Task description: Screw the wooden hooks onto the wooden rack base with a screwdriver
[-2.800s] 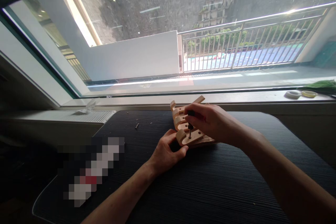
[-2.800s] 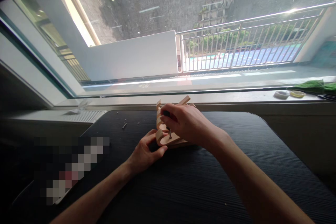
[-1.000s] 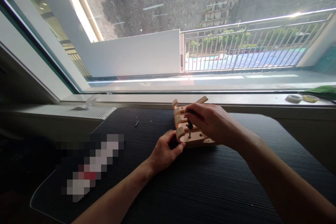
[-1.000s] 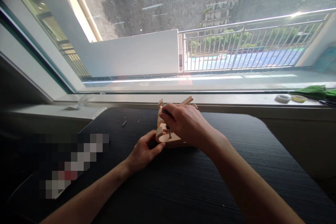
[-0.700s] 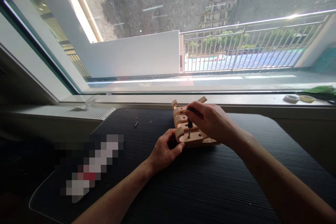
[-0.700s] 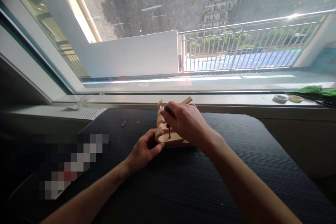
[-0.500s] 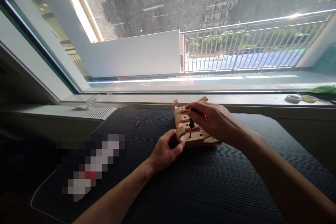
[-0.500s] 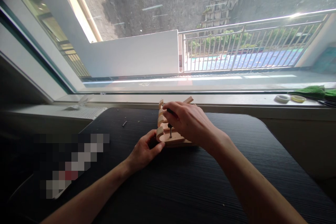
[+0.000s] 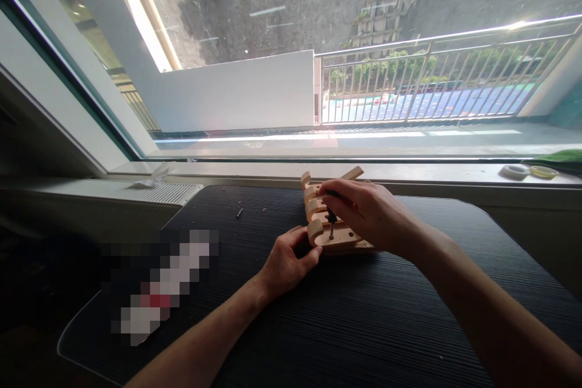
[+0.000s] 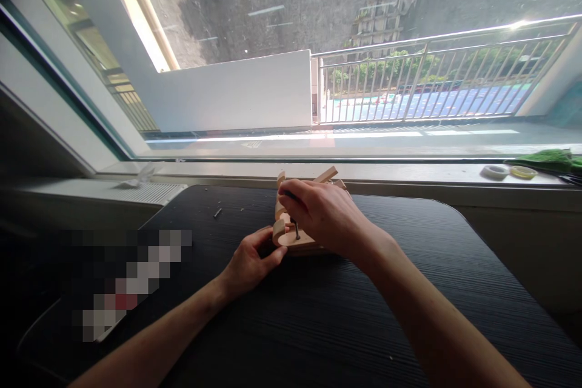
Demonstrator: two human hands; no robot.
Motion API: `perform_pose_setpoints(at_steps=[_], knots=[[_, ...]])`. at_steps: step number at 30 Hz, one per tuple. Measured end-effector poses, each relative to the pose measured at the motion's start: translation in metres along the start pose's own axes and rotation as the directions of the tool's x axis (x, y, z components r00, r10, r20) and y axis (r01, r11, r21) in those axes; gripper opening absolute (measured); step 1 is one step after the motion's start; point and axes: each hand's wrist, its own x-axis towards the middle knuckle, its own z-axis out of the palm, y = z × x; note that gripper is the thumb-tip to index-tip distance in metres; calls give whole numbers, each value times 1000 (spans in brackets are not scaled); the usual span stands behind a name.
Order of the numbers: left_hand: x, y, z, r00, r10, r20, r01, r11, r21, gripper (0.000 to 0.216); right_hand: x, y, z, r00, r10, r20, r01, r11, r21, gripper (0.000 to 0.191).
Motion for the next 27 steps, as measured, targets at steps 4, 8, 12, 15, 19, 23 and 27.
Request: perform_pose_setpoints(at_steps=[4,8,12,15,19,23,27], knots=[[0,-1,1,1000,6,-24,-5,1000,11,25,0,-1,-1,1000,-9,3,9,1000,9,25],[0,-3,3,999,-39,-9,39,999,-29,23,0,-3,-3,1000,-15,8,15,1000,11,25],[0,-3,3,998,-59,15,60,995,-80,26,0,-2,-4,1000,-29,4,29,1000,11,24],[-1,-4,3,998,-54,15,55,995,-89,21,0,2,-2,999,-33,-13,33,999,-1,23],[-1,-6,3,999,-49,7,50,996,-70,20,2,8,2,999,16,-45,-18,998,-53,29],[-1,-5,3,999,-52,6,52,996,-66,17,2,7,3,998,38,-56,-43,995,-94,30],[-1,-3,3,998,-60,22,61,994,-87,17,-1,3,-2,999,-21,-32,18,995,-102,27]])
